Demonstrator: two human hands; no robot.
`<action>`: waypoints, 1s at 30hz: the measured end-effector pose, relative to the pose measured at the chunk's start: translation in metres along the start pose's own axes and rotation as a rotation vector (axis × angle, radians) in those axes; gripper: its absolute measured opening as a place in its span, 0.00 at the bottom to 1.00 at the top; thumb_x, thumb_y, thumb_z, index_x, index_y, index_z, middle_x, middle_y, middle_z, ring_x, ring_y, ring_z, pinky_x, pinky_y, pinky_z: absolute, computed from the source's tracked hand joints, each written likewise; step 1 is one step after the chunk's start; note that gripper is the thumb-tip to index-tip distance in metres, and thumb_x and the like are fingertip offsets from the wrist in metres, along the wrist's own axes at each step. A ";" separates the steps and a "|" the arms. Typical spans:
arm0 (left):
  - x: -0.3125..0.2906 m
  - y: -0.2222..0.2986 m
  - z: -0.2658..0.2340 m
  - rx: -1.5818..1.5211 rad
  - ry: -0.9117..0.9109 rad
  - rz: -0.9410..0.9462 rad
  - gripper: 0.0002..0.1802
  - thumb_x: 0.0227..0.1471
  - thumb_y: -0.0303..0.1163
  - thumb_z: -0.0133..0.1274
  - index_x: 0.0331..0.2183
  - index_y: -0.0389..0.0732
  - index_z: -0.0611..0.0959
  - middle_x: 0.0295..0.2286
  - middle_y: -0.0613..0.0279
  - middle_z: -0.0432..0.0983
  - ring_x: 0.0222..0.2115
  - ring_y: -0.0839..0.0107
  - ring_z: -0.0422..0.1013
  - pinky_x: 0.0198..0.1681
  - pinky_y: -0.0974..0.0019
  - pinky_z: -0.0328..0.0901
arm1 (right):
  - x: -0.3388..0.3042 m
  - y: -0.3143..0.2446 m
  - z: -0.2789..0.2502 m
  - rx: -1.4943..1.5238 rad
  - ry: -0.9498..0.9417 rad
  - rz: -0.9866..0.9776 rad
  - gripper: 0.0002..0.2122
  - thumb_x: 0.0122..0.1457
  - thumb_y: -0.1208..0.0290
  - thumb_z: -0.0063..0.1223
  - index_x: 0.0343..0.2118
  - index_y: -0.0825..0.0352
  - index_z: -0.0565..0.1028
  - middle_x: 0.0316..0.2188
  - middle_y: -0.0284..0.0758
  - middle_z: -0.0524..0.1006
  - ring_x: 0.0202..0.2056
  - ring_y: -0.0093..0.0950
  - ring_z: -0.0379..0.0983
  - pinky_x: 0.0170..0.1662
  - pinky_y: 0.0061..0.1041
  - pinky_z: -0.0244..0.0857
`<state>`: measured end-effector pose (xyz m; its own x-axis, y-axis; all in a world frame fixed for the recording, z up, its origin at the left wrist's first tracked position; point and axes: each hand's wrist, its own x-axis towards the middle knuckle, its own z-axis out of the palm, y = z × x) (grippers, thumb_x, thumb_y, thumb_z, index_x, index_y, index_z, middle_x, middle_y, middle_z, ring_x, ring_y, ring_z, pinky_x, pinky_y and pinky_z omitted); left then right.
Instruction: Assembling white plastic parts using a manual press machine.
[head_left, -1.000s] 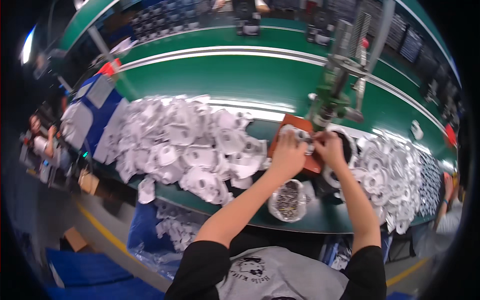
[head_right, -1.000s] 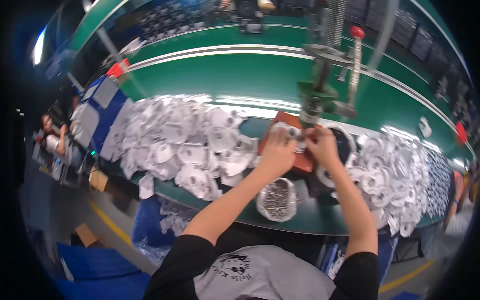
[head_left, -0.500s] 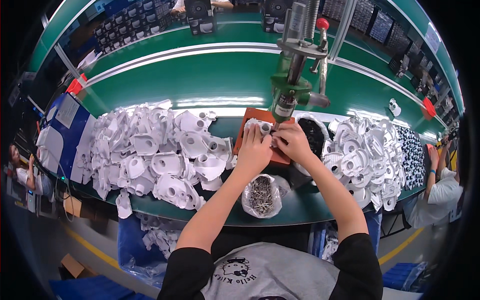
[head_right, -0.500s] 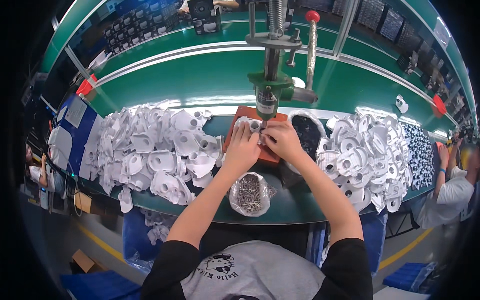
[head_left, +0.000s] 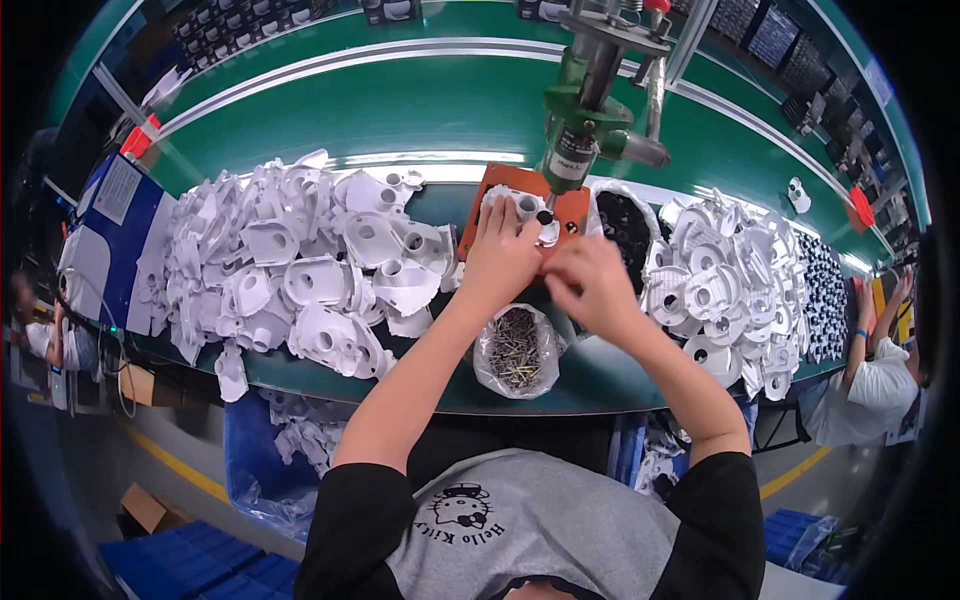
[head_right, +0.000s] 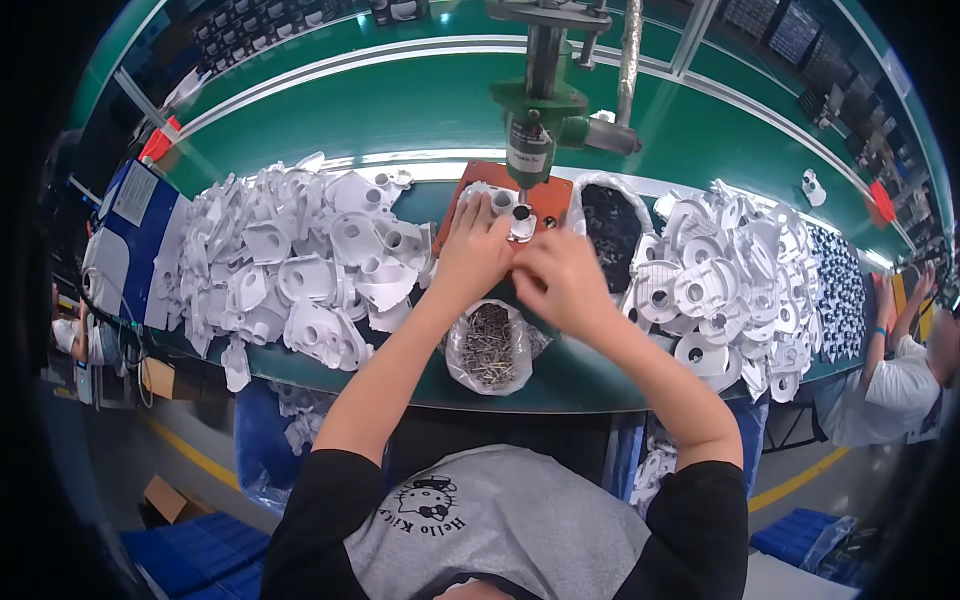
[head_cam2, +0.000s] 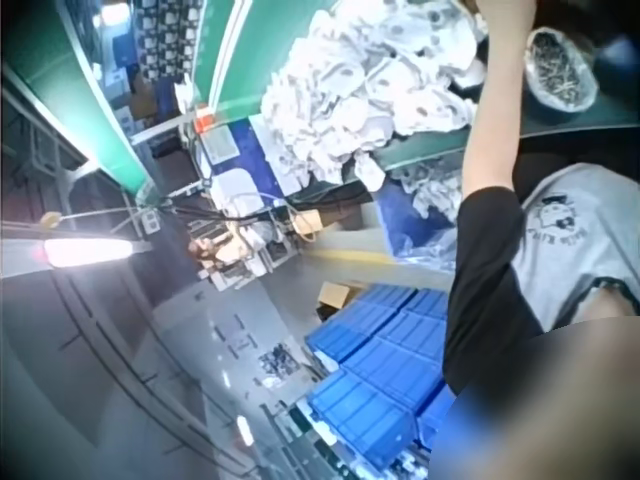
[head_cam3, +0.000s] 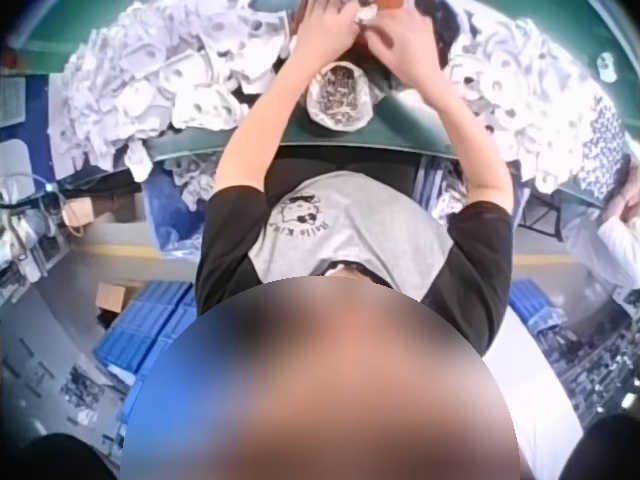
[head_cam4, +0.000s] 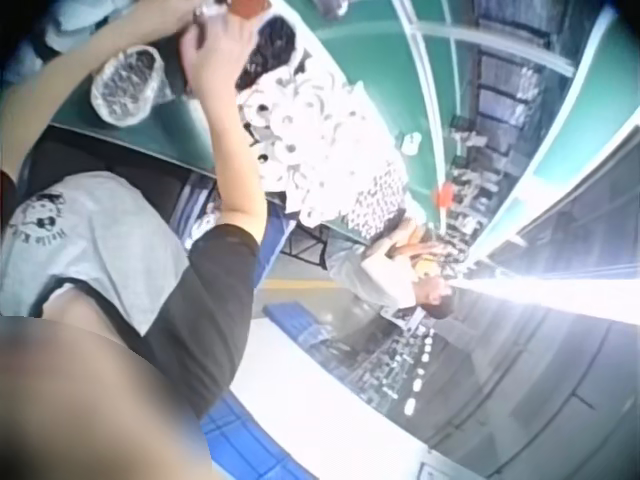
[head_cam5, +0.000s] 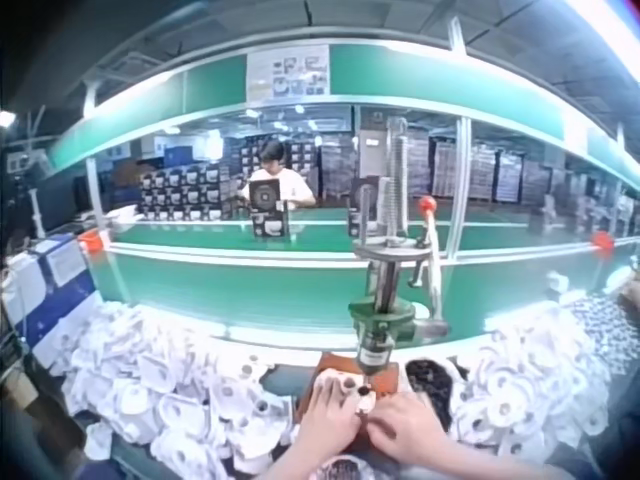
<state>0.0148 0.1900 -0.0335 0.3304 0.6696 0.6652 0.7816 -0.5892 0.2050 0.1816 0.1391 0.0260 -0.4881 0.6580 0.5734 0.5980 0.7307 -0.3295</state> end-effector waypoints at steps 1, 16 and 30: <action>0.000 0.000 0.000 0.040 -0.044 -0.003 0.14 0.40 0.28 0.50 0.33 0.32 0.74 0.44 0.28 0.68 0.50 0.38 0.63 0.57 0.43 0.54 | -0.004 -0.008 0.001 0.098 -0.044 -0.036 0.06 0.42 0.74 0.59 0.26 0.65 0.76 0.27 0.35 0.72 0.34 0.34 0.68 0.35 0.32 0.61; -0.003 0.001 -0.001 -0.014 -0.014 -0.020 0.15 0.42 0.27 0.50 0.36 0.33 0.73 0.45 0.32 0.67 0.50 0.40 0.62 0.58 0.47 0.54 | -0.026 -0.042 0.028 -0.100 -0.276 -0.193 0.04 0.41 0.70 0.57 0.21 0.61 0.75 0.23 0.29 0.68 0.30 0.27 0.64 0.35 0.26 0.56; -0.004 0.001 -0.001 -0.036 0.004 -0.009 0.15 0.41 0.28 0.51 0.34 0.33 0.74 0.44 0.28 0.67 0.50 0.38 0.62 0.57 0.44 0.54 | -0.026 -0.051 0.037 -0.130 -0.354 -0.140 0.06 0.39 0.69 0.58 0.20 0.62 0.74 0.24 0.30 0.69 0.30 0.28 0.66 0.35 0.28 0.58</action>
<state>0.0140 0.1864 -0.0349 0.3214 0.6735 0.6657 0.7651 -0.5989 0.2366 0.1401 0.0912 -0.0001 -0.7459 0.5921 0.3050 0.5742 0.8037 -0.1559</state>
